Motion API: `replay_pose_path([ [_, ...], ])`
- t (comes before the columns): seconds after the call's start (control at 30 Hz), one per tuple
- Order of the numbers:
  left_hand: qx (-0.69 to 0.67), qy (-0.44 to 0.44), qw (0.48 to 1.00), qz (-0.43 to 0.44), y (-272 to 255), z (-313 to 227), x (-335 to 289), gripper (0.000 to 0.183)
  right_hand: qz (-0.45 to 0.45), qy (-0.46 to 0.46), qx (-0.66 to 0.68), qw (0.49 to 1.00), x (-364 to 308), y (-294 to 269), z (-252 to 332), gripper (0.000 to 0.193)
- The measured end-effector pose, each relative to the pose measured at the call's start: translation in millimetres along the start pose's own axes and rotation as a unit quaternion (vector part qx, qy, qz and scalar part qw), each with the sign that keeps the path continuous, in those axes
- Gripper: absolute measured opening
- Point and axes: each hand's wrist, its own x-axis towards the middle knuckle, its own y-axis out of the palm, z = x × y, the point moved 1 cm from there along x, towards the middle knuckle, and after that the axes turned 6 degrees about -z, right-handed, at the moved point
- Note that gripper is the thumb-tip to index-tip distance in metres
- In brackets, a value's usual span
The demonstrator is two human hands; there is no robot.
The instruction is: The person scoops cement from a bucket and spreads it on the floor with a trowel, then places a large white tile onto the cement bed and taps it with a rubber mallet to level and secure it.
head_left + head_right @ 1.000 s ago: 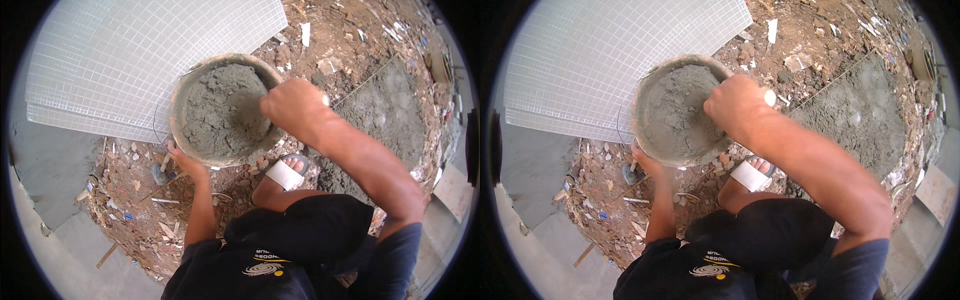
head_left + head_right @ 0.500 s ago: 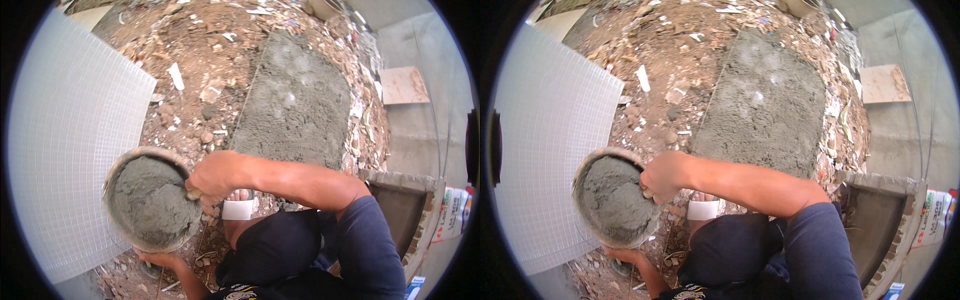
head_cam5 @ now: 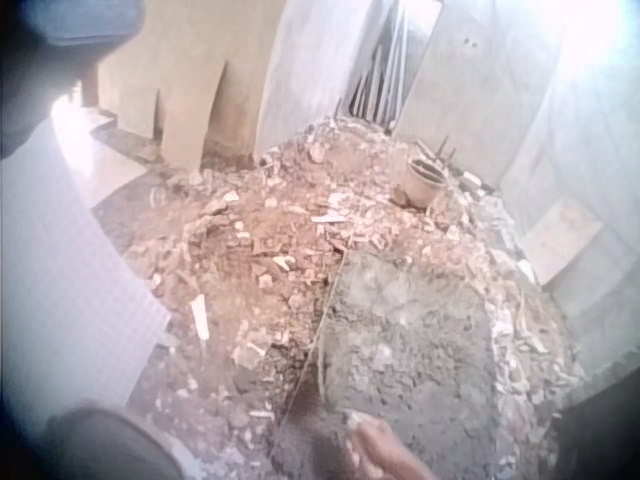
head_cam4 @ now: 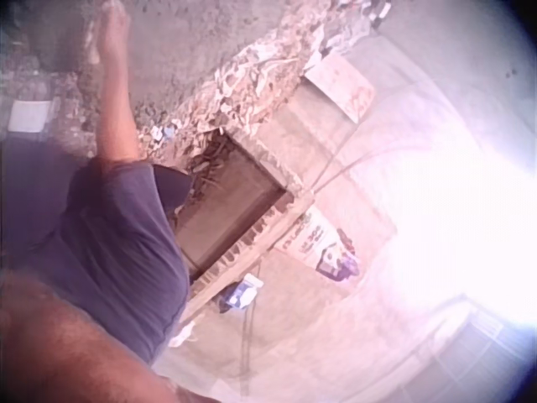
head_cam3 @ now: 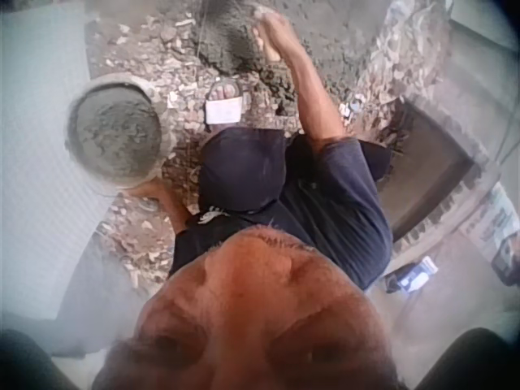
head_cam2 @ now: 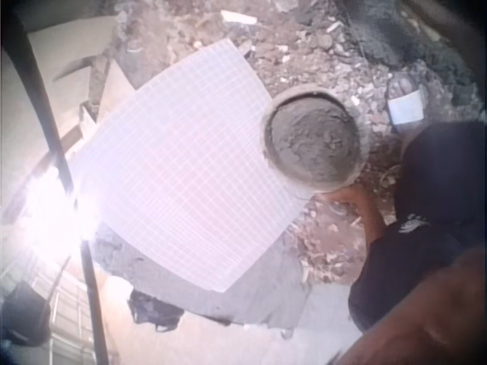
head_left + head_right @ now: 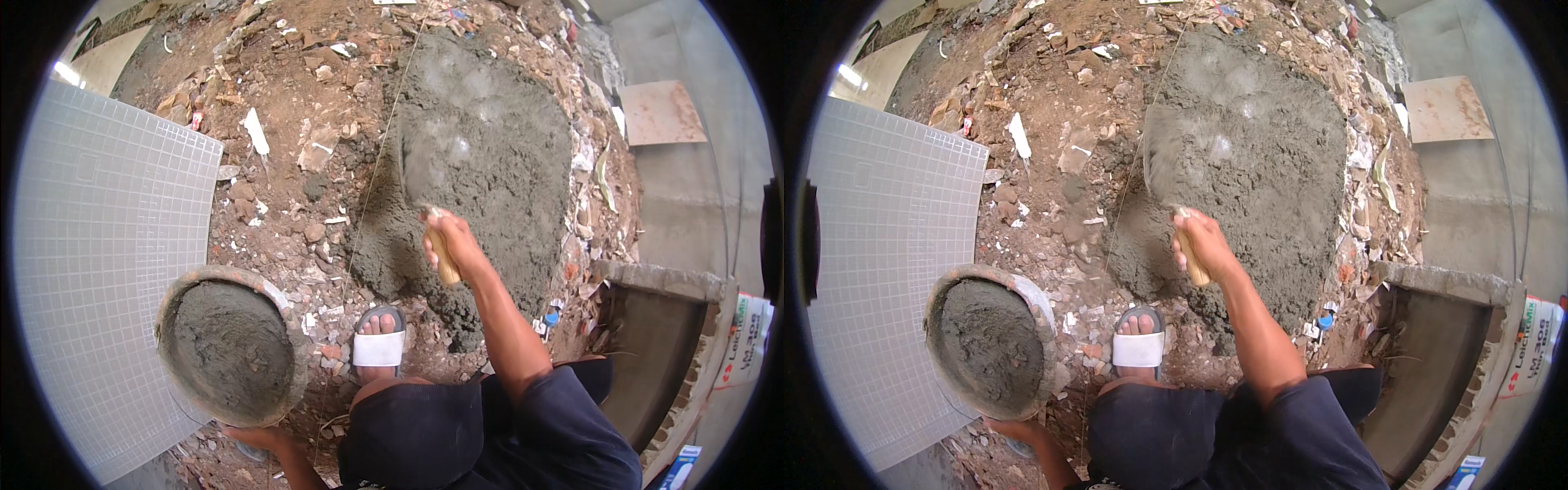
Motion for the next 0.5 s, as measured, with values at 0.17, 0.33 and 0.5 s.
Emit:
replay_pose_path([
  [0.17,-0.017,0.013,1.000,-0.003,-6,14,8,0.078,-0.010,-0.167,-0.324,0.931,-2,-38,3,0.030],
  [0.33,-0.017,0.065,0.998,0.015,-22,31,24,0.063,-0.132,-0.108,-0.625,0.762,18,-106,45,0.040],
  [0.5,0.153,0.152,0.976,0.016,-33,35,31,0.059,-0.152,-0.186,-0.762,0.601,117,-135,81,0.050],
])
